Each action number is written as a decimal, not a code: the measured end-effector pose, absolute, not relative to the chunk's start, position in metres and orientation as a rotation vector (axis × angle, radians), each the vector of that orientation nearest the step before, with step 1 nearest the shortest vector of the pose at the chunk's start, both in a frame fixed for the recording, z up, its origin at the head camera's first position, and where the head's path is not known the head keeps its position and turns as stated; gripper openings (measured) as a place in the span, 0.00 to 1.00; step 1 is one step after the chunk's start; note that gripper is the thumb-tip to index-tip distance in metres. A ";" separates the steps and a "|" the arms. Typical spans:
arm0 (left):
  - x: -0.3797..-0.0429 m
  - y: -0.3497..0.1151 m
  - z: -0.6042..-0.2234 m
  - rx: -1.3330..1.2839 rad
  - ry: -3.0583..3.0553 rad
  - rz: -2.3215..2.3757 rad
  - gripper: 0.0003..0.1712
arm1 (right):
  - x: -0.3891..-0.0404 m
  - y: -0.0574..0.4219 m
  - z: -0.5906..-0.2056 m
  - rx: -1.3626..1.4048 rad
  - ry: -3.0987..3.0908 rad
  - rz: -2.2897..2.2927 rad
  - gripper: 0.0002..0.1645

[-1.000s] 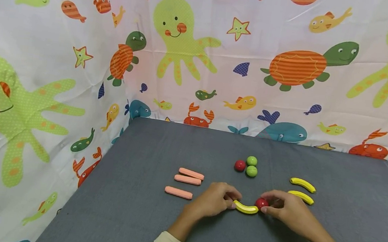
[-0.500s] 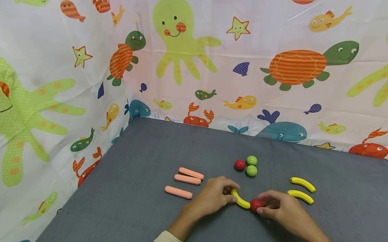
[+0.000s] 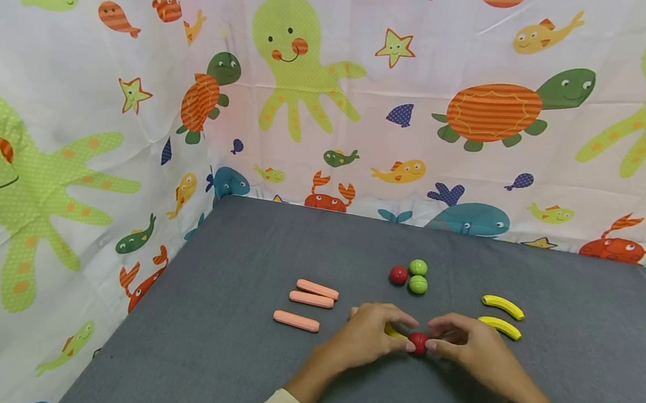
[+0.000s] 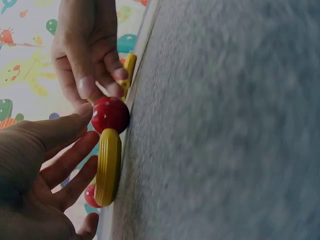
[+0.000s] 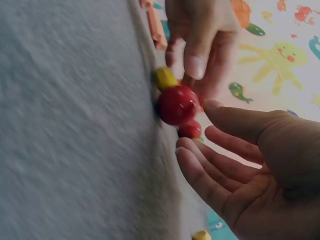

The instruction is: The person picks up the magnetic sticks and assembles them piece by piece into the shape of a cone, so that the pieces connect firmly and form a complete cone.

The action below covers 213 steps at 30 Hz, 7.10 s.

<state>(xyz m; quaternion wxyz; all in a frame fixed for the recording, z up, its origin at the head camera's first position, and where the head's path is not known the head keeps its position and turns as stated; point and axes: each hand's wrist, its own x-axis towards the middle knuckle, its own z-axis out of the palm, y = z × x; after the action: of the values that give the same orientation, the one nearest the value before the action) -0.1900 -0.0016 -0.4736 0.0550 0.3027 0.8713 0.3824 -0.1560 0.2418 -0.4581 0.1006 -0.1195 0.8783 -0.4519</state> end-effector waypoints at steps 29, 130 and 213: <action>-0.189 0.003 -0.474 0.845 2.657 1.072 0.19 | -0.169 0.324 -0.458 -0.105 3.071 -0.948 0.24; -0.187 0.002 -0.475 0.941 2.645 0.998 0.19 | -0.160 0.242 -0.462 0.067 2.562 -1.378 0.36; -0.173 0.019 -0.471 1.135 2.337 0.885 0.11 | -0.176 0.235 -0.460 -0.131 2.842 -1.117 0.10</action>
<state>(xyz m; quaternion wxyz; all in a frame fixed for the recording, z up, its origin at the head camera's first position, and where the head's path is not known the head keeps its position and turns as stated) -0.1731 0.0194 -0.4708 0.1972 0.4056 0.8348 0.3159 -0.1763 0.2350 -0.4601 0.0428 -0.0427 0.9290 -0.3651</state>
